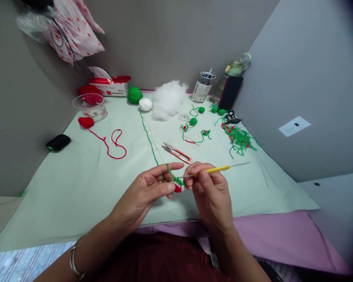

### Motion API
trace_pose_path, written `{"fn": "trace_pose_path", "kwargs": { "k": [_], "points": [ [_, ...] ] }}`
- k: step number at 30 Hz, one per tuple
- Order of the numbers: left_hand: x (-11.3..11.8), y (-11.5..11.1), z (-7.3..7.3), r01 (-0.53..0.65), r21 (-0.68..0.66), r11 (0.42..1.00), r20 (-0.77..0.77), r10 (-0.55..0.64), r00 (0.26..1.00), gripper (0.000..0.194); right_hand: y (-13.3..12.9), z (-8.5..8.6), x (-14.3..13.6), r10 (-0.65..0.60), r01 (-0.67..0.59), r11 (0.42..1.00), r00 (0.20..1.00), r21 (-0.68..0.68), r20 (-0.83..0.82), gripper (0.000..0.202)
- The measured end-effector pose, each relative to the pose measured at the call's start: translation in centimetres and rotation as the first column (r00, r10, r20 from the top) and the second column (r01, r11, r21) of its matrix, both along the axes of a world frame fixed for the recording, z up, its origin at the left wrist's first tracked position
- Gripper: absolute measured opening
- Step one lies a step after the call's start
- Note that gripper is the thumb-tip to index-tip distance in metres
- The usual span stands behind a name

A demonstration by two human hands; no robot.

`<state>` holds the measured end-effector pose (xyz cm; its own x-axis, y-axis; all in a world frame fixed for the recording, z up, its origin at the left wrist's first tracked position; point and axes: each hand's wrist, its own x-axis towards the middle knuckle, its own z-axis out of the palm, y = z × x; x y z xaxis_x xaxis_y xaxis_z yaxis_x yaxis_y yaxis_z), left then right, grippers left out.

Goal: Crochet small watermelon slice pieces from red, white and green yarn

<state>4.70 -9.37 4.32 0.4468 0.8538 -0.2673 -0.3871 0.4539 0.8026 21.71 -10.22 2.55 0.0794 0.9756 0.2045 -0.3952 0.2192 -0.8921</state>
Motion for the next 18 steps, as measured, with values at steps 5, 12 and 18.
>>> {"fn": "trace_pose_path", "kwargs": {
  "k": [5,12,18],
  "points": [
    [0.27,0.06,0.03,0.005,-0.037,0.999,0.062,-0.002,0.998,0.045,-0.07,-0.01,-0.29,-0.04,0.036,0.998,0.997,0.058,0.068,0.018],
    [0.21,0.42,-0.65,0.054,-0.088,0.995,0.197,-0.036,0.98,0.048,0.05,-0.22,0.06,-0.029,0.025,0.997,0.997,0.068,0.065,0.019],
    [0.1,0.39,-0.46,0.107,-0.085,0.991,0.238,-0.084,0.968,0.039,0.07,0.03,0.6,0.011,-0.01,0.998,1.0,-0.069,0.011,0.023]
  ]
}}
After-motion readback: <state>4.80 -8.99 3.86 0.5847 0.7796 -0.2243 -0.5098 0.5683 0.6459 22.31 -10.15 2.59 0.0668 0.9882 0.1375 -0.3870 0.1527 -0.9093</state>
